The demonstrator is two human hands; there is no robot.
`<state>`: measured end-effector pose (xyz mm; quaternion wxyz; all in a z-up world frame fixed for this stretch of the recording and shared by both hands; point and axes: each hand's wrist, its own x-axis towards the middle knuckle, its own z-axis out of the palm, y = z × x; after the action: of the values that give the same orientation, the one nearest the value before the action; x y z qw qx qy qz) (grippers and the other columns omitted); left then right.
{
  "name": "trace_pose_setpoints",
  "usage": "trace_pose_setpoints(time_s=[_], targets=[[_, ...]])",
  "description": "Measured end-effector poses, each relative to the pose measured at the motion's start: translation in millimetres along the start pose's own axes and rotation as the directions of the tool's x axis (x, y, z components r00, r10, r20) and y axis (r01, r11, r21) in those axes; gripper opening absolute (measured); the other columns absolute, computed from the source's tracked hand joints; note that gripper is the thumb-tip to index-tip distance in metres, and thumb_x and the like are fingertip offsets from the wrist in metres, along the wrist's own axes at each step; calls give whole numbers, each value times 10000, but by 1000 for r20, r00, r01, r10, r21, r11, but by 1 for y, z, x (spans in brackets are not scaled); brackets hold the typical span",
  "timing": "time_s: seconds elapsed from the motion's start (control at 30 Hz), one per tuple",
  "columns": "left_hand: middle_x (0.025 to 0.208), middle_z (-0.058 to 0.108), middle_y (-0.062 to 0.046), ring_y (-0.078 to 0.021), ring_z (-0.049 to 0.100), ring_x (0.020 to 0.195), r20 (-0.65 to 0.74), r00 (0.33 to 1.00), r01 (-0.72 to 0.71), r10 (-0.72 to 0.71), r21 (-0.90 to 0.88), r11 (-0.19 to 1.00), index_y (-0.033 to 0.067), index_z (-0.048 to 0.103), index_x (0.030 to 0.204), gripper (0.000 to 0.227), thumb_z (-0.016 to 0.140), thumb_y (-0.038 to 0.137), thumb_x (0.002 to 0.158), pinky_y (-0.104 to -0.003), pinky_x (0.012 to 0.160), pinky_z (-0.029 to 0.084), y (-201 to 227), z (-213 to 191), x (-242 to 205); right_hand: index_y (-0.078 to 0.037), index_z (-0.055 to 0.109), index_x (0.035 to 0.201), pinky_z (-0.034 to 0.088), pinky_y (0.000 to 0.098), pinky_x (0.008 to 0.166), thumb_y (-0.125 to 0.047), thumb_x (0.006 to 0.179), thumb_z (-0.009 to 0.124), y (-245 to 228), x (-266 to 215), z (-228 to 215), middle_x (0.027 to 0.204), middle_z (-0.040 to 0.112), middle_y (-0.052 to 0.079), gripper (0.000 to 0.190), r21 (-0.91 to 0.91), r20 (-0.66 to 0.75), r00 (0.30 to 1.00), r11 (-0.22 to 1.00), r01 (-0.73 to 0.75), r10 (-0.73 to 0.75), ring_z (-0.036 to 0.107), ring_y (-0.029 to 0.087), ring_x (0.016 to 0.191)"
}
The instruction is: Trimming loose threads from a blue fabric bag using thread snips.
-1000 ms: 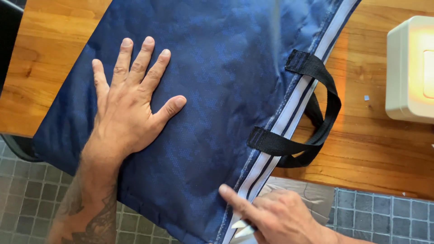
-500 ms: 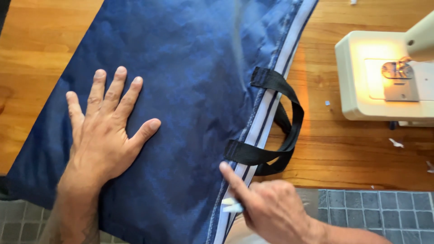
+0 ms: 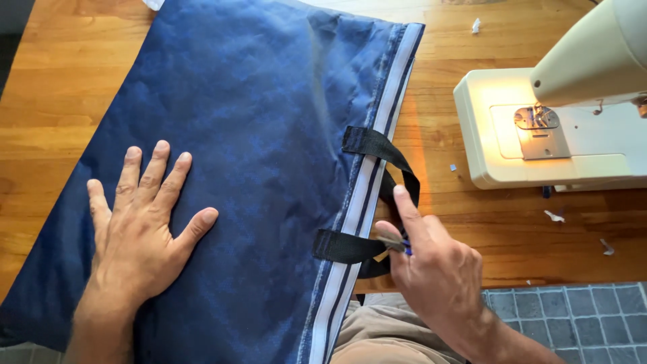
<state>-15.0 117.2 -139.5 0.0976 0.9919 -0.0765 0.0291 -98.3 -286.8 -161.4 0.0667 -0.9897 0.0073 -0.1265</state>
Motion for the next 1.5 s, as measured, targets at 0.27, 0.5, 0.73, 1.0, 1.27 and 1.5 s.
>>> trace_pose_setpoints(time_s=[0.27, 0.5, 0.73, 1.0, 1.27, 1.5], targets=[[1969, 225, 6, -321, 60, 1819, 53, 998, 29, -30, 21, 999, 307, 369, 1834, 934, 478, 772, 1030, -832, 1314, -4, 7, -7, 1, -68, 849, 1224, 654, 402, 856, -298, 1117, 726, 3, 2, -26, 1177, 841, 106, 282, 525, -171, 981, 835, 165, -86, 826, 260, 1003], [1806, 571, -140, -394, 432, 1728, -169, 906, -402, 388, -61, 914, 140, 649, 1656, 815, 779, 554, 966, -736, 1343, 254, 118, -10, -38, 22, 828, 1335, 688, 362, 1031, -94, 1097, 737, -20, 5, -57, 1285, 845, 182, 279, 704, -312, 939, 629, 329, -143, 864, 275, 1124], [1763, 556, -230, -407, 445, 1693, -150, 925, -339, 350, 96, 936, 26, 543, 1688, 1314, 928, 829, 722, -676, 1371, 285, 180, 39, -66, 22, 721, 1487, 674, 386, 1164, -84, 1194, 584, -30, 9, -58, 1480, 781, 253, 340, 783, -349, 893, 435, 445, -285, 847, 348, 1324], [1878, 431, -17, -328, 258, 1803, 24, 828, -551, 560, 210, 807, 277, 432, 1804, 1296, 837, 517, 597, -572, 1426, 184, 86, 40, -86, 66, 754, 1384, 682, 421, 1091, -45, 1166, 615, 5, 16, -40, 1303, 858, 226, 282, 751, -307, 920, 532, 391, -243, 857, 341, 1192], [1964, 286, 215, -164, 180, 1897, 85, 829, -531, 553, 430, 731, 603, 331, 1794, 1139, 549, 597, 676, -541, 1319, 340, -45, 39, -170, -107, 887, 1378, 604, 269, 943, -252, 1106, 720, 44, 19, -11, 1086, 875, 10, 351, 793, 301, 928, 484, -371, 219, 767, 128, 972], [2030, 129, 201, -181, 43, 1988, 23, 765, -548, 644, 548, 632, 609, 170, 1845, 1026, 228, 1029, 911, -514, 1436, 143, -73, 23, -192, -11, 943, 974, 599, 269, 776, -228, 937, 961, 9, 29, -14, 858, 892, 63, 220, 758, 566, 799, 254, -601, 204, 745, 119, 786]])
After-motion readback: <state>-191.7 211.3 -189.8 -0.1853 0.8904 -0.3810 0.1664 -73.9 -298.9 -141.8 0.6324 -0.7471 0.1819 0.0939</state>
